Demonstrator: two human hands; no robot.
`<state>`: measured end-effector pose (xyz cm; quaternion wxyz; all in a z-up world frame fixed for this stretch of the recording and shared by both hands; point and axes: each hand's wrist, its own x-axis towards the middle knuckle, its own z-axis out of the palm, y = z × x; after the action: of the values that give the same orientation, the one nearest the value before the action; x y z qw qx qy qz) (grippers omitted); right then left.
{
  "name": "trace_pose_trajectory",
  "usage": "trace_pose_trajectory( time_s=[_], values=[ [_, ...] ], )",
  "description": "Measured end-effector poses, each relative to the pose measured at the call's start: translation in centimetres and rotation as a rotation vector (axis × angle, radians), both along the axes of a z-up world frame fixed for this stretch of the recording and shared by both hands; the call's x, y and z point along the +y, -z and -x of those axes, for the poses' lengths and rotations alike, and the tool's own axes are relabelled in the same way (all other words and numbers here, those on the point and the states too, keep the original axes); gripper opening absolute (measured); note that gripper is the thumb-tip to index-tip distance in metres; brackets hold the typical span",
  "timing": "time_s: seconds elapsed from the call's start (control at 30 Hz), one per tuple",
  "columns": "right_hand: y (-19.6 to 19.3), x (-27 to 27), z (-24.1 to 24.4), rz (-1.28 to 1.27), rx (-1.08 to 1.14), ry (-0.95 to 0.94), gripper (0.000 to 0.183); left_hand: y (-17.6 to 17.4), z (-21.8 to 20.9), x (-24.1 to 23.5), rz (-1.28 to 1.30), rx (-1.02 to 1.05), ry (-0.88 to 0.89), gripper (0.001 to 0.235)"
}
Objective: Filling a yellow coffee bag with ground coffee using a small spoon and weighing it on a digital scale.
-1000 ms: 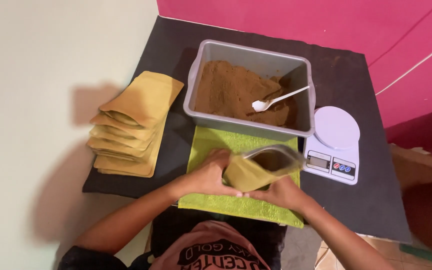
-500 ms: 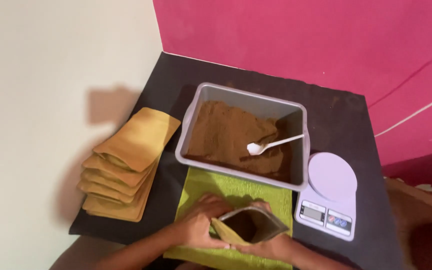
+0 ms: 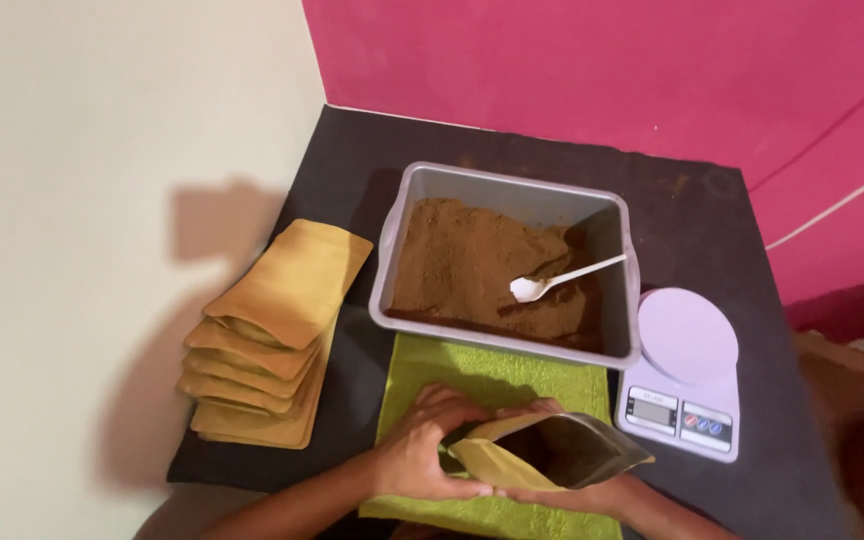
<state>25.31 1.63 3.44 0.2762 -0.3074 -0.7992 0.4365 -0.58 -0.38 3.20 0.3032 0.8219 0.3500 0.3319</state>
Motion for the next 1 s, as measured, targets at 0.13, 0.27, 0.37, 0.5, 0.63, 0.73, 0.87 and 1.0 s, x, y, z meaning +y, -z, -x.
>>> trace_pose_trajectory(
  time_s=[0.13, 0.27, 0.37, 0.5, 0.63, 0.73, 0.87, 1.0],
  values=[
    [1.5, -0.2, 0.0, -0.027, -0.1, 0.039, 0.083, 1.0, -0.4, 0.0, -0.047, 0.026, 0.015, 0.071],
    [2.0, -1.0, 0.3, 0.099, -0.079, -0.027, 0.103, 2.1, -0.3, -0.2, 0.011, 0.108, 0.004, 0.088],
    [2.9, -1.0, -0.2, 0.019, -0.15, -0.026, 0.097, 1.7, -0.2, -0.3, -0.023, 0.07, 0.014, 0.078],
    [2.7, -1.2, -0.2, 0.051, -0.206, 0.049, 0.098, 1.7, -0.1, -0.6, -0.078, 0.038, -0.019, 0.076],
    [4.4, -1.1, -0.5, 0.017, -0.181, 0.07, 0.091, 3.0, -0.3, -0.6, -0.021, 0.105, -0.018, 0.077],
    [5.4, 0.3, -0.8, -0.294, -0.124, -0.032, 0.077, 2.9, -0.6, -0.3, -0.075, 0.042, -0.071, 0.082],
    [3.2, -1.1, -0.2, 0.075, -0.233, 0.145, 0.087, 1.8, -0.5, -0.1, -0.029, 0.121, -0.034, 0.071],
    [3.0, -0.9, -0.2, 0.05, -0.172, 0.096, 0.089, 2.0, -0.3, -0.1, 0.0, 0.05, -0.033, 0.081]
  ],
)
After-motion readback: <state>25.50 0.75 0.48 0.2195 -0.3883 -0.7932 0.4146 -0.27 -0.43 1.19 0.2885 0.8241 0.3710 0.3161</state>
